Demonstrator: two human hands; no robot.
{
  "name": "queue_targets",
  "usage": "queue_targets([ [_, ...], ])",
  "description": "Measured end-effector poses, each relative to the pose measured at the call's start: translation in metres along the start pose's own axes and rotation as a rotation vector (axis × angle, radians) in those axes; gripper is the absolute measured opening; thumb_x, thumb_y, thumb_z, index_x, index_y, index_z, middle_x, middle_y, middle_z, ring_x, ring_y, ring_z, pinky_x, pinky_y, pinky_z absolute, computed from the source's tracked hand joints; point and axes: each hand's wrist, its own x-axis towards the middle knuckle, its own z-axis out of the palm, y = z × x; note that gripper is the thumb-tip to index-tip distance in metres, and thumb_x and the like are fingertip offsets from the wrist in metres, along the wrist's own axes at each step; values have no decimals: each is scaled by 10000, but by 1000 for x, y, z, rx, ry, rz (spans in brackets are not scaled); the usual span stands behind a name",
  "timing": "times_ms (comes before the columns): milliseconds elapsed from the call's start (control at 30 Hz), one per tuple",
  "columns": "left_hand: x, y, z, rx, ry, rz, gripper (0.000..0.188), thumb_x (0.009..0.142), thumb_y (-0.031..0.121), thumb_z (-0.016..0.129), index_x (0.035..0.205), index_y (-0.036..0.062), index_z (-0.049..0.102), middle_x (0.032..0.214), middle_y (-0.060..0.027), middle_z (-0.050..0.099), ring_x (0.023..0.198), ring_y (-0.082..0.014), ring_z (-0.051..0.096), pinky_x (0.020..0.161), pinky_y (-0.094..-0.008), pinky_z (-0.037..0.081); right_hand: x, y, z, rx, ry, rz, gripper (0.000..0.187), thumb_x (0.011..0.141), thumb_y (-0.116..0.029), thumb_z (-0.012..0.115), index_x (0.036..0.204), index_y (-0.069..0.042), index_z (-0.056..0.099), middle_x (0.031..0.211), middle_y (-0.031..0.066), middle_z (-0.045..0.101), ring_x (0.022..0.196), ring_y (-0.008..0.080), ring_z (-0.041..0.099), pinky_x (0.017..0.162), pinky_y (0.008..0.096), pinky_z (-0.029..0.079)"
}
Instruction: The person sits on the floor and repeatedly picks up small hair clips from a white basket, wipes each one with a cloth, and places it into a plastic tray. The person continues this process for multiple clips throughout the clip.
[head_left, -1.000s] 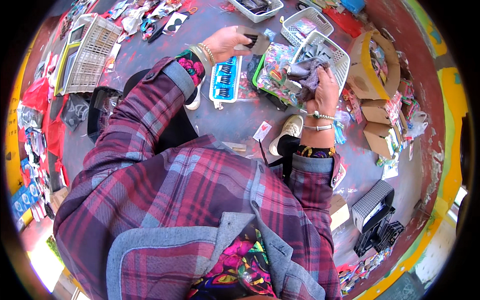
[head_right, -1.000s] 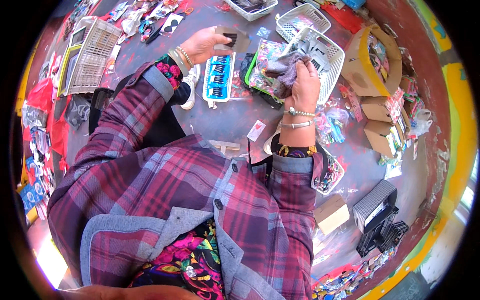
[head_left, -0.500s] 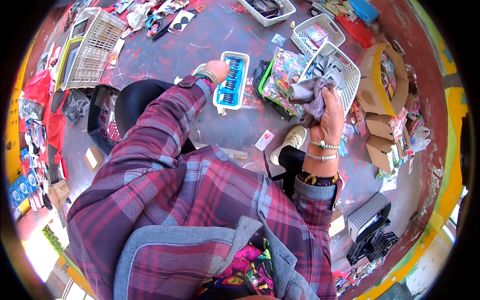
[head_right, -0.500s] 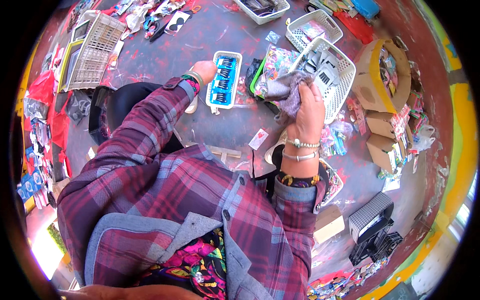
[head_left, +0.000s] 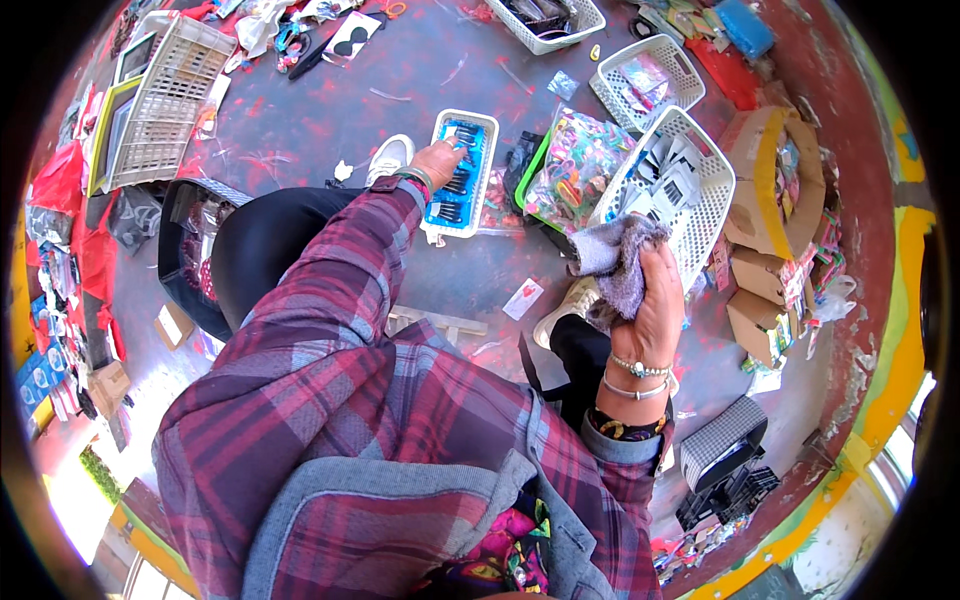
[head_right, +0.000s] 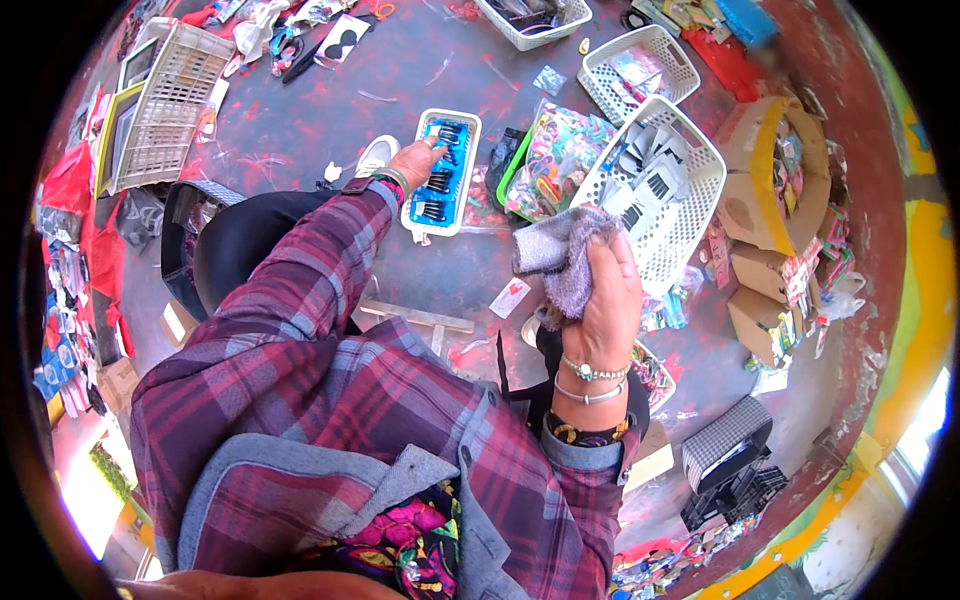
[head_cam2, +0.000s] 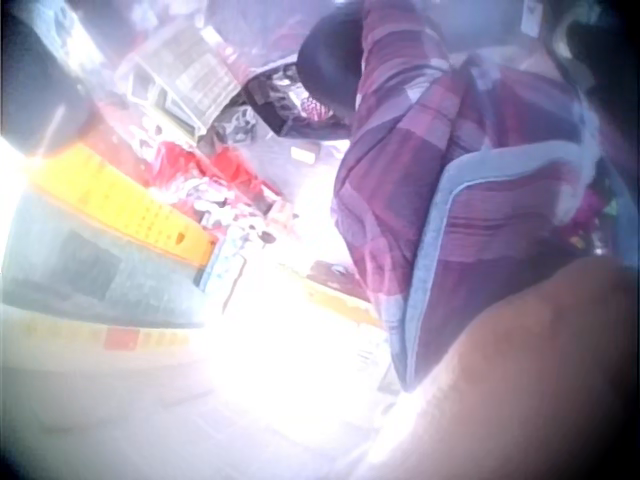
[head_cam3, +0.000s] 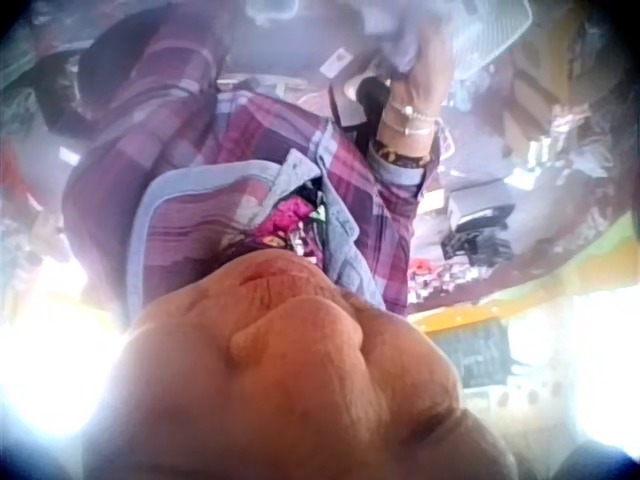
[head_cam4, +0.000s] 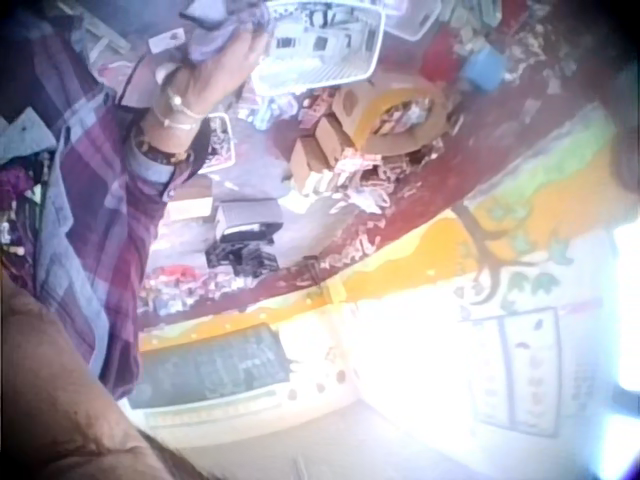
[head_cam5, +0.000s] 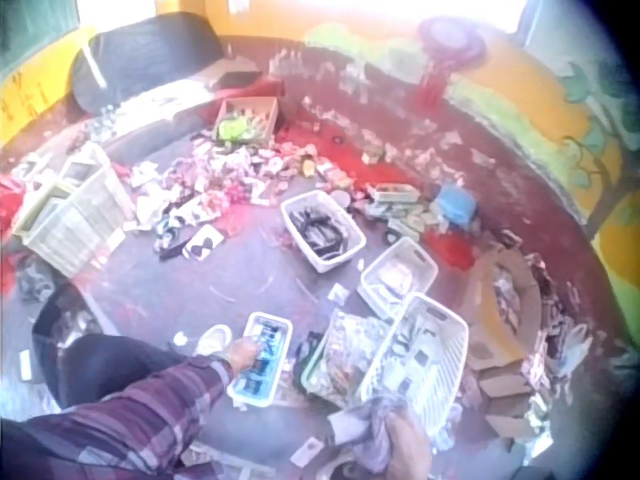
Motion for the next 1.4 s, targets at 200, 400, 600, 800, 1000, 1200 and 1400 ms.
queue_targets([
  [200,7,-10,27,-43,-40,-63,389,802,-7,449,1157,110,556,1315,-172,409,1215,-311,407,952,-366,406,7,5,-2,-2,-2,26,295,880,-77,432,1138,47,504,1003,117,599,896,200,593,802,307,484],
  [400,13,-11,19,196,-204,-97,325,816,44,460,1133,45,532,1317,-188,402,1259,-322,345,1002,-379,357,7,7,-5,4,-24,36,307,879,-95,442,1146,45,497,1004,120,597,890,203,593,796,313,485],
  [600,13,-3,30,-107,-136,-251,366,808,179,540,1141,33,508,1224,-181,480,1151,-320,440,942,-398,400,6,7,-5,2,-6,76,312,876,-98,441,1150,43,494,1007,119,596,889,203,592,792,310,483],
  [800,15,14,35,-100,-136,-289,468,757,97,588,1190,36,421,1171,-159,490,1102,-310,471,898,-397,432,0,3,3,31,30,104,268,873,-36,438,1123,16,521,953,71,612,809,140,597,707,255,493],
  [1000,28,20,30,-162,-250,-347,598,736,39,574,1287,49,343,1238,-207,425,1170,-362,405,962,-407,384,2,4,-1,39,62,123,276,872,-21,440,1131,20,527,973,70,612,817,131,592,723,240,483],
  [1200,27,19,11,-175,-278,-312,664,715,5,573,1324,86,318,1298,-200,370,1231,-351,346,985,-412,365,1,3,3,26,21,126,285,876,-25,440,1142,29,529,984,70,612,824,120,585,720,233,475],
  [1400,19,1,25,-78,-203,-230,636,710,-23,575,1292,118,363,1295,-167,379,1233,-320,355,961,-392,396,-2,3,-1,-25,-4,112,323,861,-92,468,1154,40,499,1007,103,595,898,176,581,811,288,463],
])
